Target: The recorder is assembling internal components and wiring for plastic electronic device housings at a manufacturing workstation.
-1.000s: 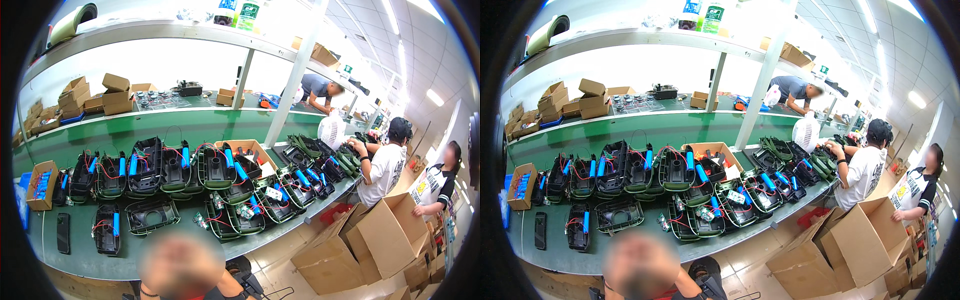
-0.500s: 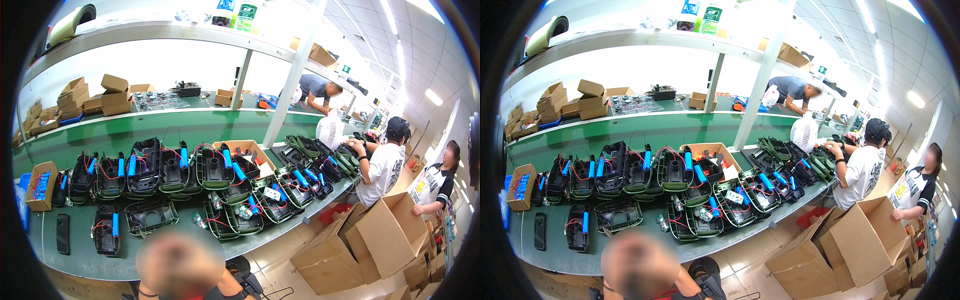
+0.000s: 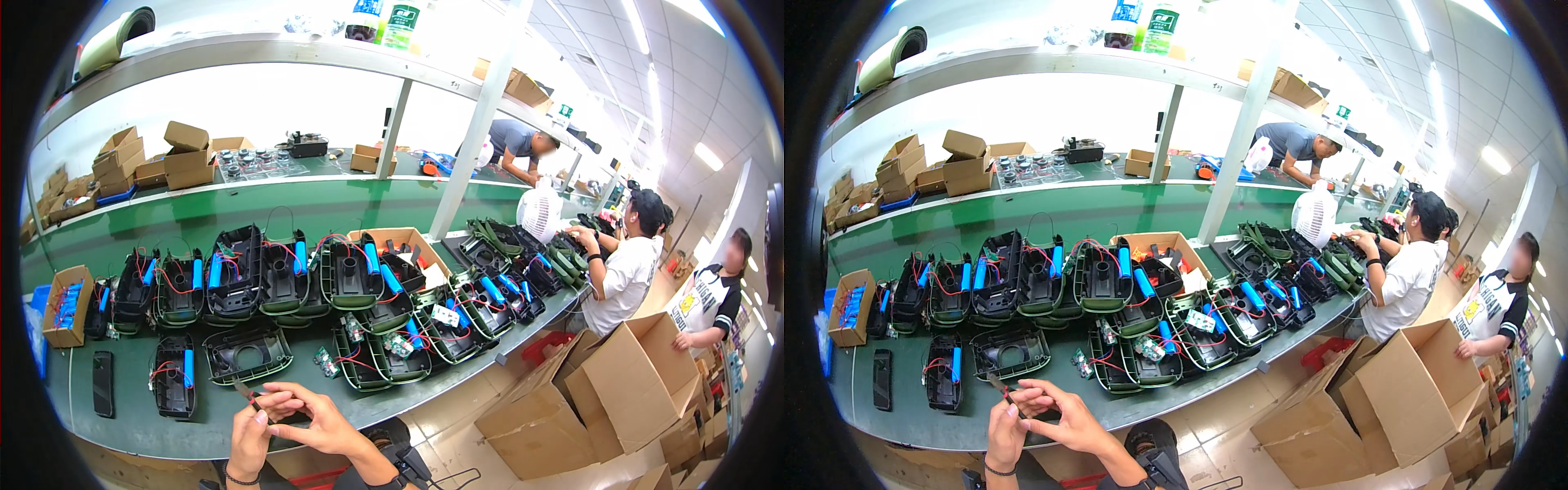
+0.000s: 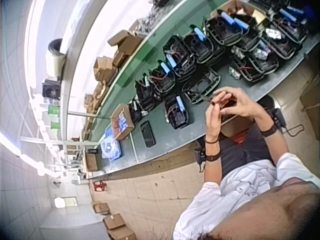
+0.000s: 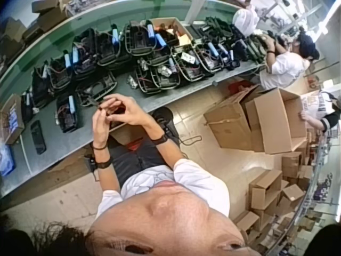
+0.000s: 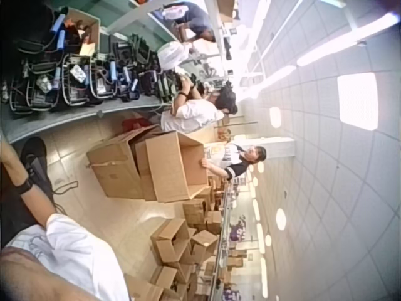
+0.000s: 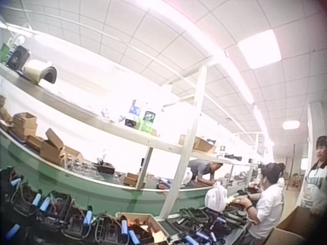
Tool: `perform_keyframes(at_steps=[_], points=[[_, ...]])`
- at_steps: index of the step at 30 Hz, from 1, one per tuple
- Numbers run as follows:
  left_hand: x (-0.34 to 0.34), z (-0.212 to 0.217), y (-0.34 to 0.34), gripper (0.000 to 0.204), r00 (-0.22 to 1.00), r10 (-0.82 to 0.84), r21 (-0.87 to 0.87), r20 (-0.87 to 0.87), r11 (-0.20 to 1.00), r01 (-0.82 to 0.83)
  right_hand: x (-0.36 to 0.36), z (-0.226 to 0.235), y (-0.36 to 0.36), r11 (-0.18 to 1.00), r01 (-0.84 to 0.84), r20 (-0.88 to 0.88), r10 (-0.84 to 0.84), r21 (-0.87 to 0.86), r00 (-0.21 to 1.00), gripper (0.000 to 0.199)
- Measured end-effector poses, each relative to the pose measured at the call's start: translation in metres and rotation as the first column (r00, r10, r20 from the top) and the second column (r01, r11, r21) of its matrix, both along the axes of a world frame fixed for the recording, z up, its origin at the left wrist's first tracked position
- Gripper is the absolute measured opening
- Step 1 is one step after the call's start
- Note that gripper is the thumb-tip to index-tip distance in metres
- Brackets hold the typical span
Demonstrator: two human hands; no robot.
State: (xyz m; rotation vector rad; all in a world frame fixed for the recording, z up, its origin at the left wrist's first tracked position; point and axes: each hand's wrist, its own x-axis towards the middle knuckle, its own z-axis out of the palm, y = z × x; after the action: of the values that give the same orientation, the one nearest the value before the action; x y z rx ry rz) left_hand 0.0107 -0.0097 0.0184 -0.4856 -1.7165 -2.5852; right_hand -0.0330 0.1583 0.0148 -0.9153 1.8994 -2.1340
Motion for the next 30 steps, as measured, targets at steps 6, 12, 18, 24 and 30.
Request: perform_keyframes(at_steps=[6,12,18,24,30], points=[[-0.0016,-0.0026,-0.0001,0.056,0.999,0.006,-0.026,-0.035,1.000,-0.007,-0.0033,-0.0017,0.0011,0.999,-0.025,0.025,0.025,0.025,0.999,0.067],[0.0000,-0.0070,0.0008,0.058,0.997,0.072,0.021,-0.027,0.997,-0.072,-0.0010,0.0046,0.0001,0.998,-0.031,-0.037,0.033,0.051,0.999,0.071],[0.0002,-0.0042,0.0016,0.056,0.997,0.058,0.018,-0.053,0.998,-0.057,-0.0020,0.0014,0.0012,0.998,-0.055,0.009,0.054,0.042,0.998,0.070],[0.0004,-0.0007,0.0031,0.056,0.998,0.050,0.037,-0.041,0.998,-0.049,-0.0026,0.0011,0.0020,0.998,-0.062,0.013,0.061,0.027,0.998,0.070],[-0.0003,-0.0039,0.0013,0.056,0.997,0.072,0.006,-0.028,0.997,-0.072,-0.0004,0.0068,-0.0020,1.000,-0.004,-0.042,0.004,0.007,0.999,0.069]])
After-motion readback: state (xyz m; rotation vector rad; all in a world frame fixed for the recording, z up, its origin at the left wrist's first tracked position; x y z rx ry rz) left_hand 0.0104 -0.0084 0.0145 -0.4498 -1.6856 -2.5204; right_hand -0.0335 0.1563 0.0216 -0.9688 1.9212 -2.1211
